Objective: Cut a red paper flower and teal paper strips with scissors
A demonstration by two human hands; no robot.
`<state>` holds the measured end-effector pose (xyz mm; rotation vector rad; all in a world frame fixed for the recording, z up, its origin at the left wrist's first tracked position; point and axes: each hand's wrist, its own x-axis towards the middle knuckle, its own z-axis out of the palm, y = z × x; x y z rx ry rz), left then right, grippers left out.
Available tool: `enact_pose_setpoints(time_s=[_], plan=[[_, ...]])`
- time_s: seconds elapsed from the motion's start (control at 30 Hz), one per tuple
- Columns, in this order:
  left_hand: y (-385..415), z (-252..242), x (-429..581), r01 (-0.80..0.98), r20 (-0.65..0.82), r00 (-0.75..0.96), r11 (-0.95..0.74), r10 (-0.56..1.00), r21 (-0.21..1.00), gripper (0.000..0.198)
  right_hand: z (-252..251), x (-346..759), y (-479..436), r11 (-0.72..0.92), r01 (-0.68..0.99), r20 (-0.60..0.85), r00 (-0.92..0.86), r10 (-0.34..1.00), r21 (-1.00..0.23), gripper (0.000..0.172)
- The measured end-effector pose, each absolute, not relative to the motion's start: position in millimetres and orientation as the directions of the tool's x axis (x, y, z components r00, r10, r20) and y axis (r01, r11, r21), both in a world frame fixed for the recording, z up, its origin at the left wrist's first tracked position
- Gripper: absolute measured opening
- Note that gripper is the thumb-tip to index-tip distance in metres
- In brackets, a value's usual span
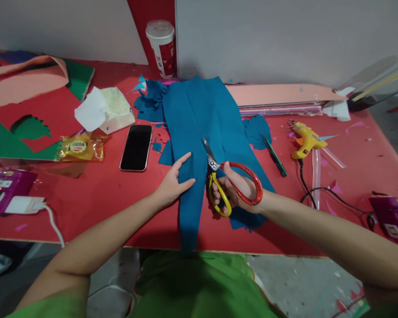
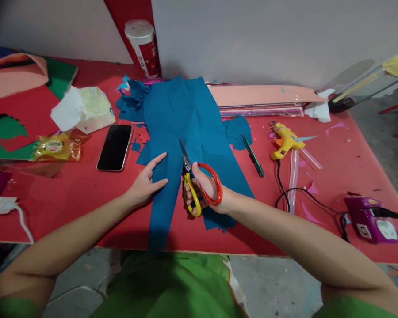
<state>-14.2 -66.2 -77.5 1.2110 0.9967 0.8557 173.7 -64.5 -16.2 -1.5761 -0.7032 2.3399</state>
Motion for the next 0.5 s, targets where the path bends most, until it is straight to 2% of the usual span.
enact_pose_setpoints(time_s=[0.5], plan=[[-65.9, -74.7, -12.9, 0.008, -0.146, 0.332, 0.152, 0.932, 0.988, 0.072, -17.0, 168.0, -66.6, -0.848, 0.062, -0.814, -0.328, 0.480, -0.526, 0.062]])
